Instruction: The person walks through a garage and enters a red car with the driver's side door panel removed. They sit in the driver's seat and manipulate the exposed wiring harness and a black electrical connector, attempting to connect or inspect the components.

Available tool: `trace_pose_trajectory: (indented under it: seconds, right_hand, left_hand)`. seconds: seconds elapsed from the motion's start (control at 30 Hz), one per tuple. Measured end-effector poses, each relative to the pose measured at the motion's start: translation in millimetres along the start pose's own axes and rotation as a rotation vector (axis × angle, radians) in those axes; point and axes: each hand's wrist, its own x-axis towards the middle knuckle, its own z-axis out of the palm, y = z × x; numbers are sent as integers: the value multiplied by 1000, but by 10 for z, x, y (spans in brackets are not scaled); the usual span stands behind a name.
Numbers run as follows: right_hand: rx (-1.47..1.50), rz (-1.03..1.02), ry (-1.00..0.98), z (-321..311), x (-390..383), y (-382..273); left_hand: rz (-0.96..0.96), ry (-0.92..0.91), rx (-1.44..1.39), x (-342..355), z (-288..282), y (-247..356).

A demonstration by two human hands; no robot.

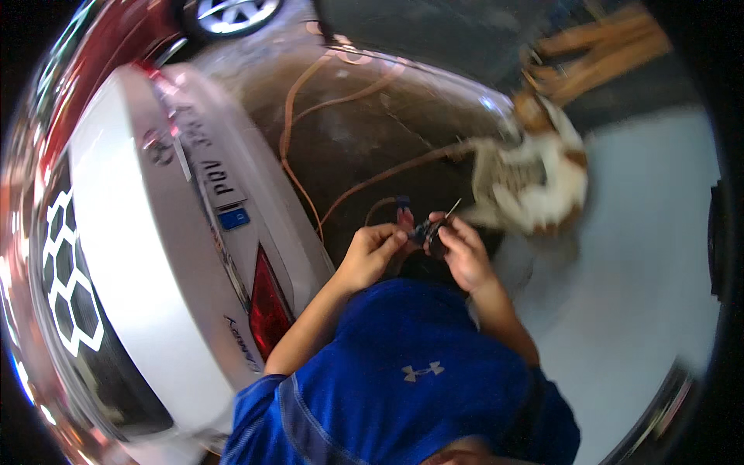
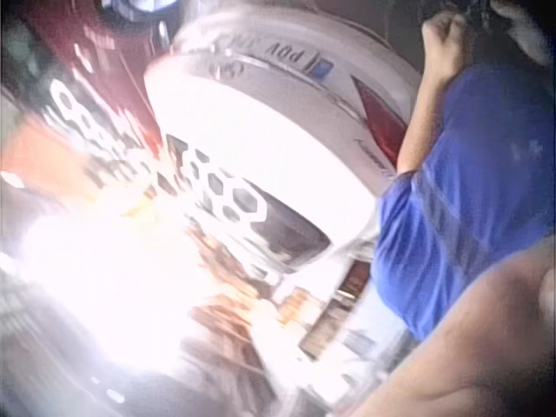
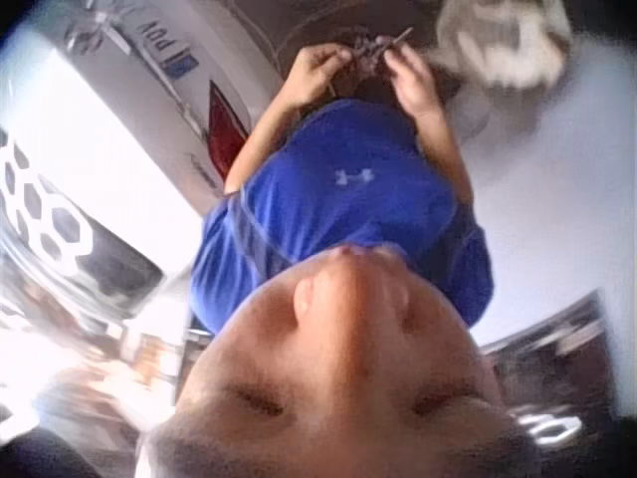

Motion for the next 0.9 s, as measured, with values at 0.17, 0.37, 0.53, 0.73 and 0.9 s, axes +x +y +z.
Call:
trace_pose_trajectory:
  seconds: [0.17, 0.37, 0.53, 0.73, 0.9]
  right_hand:
    - [-461, 67, -383, 491, 1769, -685]
    - [-748, 10, -677, 1422, 3588, -1069]
    - [-388, 239, -552, 1736, 5037, -961]
    - [-470, 182, -351, 2052, 6408, -1317]
    - [-562, 86, -301, 2734, 7613, -1755]
  left_hand:
    - [-103, 332, 243, 567, -686, 656]
    - [35, 678, 254, 1161, -1583, 1123]
    - [44, 867, 706, 1758, -2661, 1299]
    - [722, 653, 982, 2815, -4382, 3241]
    - [1253, 443, 1025, 3369, -5290, 4765]
